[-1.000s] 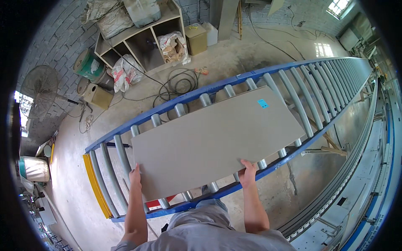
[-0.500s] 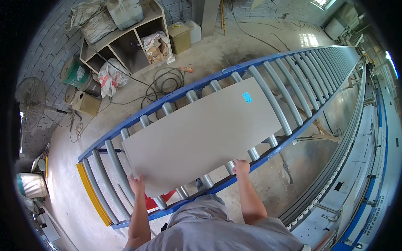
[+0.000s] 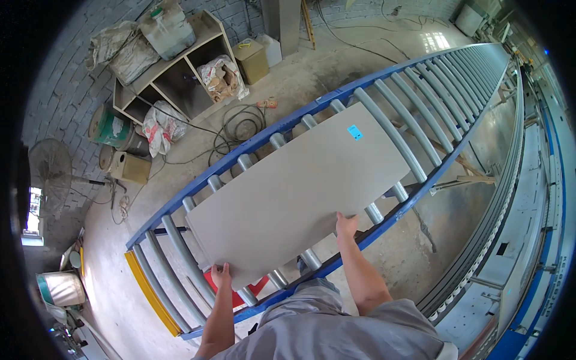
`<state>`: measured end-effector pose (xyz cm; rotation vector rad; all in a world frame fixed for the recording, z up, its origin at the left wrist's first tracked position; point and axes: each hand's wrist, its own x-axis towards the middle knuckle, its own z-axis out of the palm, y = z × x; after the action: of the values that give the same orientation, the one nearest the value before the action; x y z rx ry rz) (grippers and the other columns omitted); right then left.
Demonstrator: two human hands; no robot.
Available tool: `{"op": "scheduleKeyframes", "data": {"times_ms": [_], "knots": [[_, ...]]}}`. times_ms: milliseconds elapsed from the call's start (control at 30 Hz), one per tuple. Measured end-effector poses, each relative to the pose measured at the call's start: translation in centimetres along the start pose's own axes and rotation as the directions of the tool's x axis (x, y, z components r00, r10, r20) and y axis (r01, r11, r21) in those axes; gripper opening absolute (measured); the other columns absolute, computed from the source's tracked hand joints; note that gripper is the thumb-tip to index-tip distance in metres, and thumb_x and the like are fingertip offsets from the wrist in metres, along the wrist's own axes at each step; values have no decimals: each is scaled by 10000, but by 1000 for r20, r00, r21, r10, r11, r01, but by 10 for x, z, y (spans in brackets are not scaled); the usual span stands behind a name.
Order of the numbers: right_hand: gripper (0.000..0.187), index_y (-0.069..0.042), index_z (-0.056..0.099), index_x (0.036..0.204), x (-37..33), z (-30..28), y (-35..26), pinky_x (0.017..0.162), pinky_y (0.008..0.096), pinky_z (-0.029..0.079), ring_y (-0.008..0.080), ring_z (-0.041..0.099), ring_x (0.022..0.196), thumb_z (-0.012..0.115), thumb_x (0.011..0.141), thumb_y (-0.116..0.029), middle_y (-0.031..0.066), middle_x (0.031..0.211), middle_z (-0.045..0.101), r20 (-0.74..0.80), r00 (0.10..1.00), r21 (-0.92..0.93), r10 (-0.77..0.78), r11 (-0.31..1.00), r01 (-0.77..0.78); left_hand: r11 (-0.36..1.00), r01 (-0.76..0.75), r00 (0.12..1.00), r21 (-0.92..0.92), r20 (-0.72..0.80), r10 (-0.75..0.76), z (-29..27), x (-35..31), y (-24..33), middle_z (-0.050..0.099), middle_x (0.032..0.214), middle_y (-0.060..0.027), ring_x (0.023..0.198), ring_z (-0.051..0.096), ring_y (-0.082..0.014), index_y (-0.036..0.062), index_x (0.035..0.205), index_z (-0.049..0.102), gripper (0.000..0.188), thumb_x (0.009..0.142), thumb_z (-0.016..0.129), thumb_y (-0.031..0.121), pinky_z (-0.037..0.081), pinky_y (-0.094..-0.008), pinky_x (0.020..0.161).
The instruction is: Moving processed wooden panels from a machine output table to a roller conveyor.
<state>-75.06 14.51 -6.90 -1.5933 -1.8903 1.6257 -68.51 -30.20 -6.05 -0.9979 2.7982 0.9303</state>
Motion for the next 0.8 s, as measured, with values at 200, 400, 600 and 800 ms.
{"op": "scheduleKeyframes", "data": {"times_ms": [200, 400, 600, 800], "knots": [[547, 10, 481, 1183, 3, -6, 2, 905, 389, 431, 348, 556, 1070, 727, 731, -176, 200, 1137, 584, -125, 990, -154, -71, 987, 51, 998, 49, 990, -40, 135, -43, -4, 2, 14, 639, 747, -110, 667, 599, -248, 6, 821, 598, 231, 732, 738, 167, 460, -363, 619], [522, 2, 470, 1182, 1, -13, 3, 841, 359, 467, 297, 609, 982, 717, 748, -152, 170, 1097, 611, -195, 977, -232, -83, 972, 36, 996, 89, 981, -5, 175, -87, -2, 4, 7, 665, 824, -118, 736, 627, -251, 25, 872, 628, 248, 725, 748, 185, 488, -355, 687], [445, 5, 499, 1087, 6, -32, 34, 670, 372, 514, 265, 644, 808, 714, 723, -135, 170, 916, 648, -159, 984, -98, -77, 993, 62, 990, 100, 933, -96, 356, -60, 4, 17, 16, 667, 844, -120, 743, 603, -181, -32, 875, 628, 309, 703, 762, 187, 489, -334, 686], [434, 17, 546, 1154, -178, -88, -12, 769, 295, 480, 170, 605, 899, 683, 770, -133, 125, 1046, 636, 211, 971, 441, -110, 897, 5, 883, 158, 849, -443, 517, 108, -2, 8, -46, 655, 918, -124, 797, 607, -207, -45, 955, 615, 238, 722, 649, -15, 488, -339, 714]]}}
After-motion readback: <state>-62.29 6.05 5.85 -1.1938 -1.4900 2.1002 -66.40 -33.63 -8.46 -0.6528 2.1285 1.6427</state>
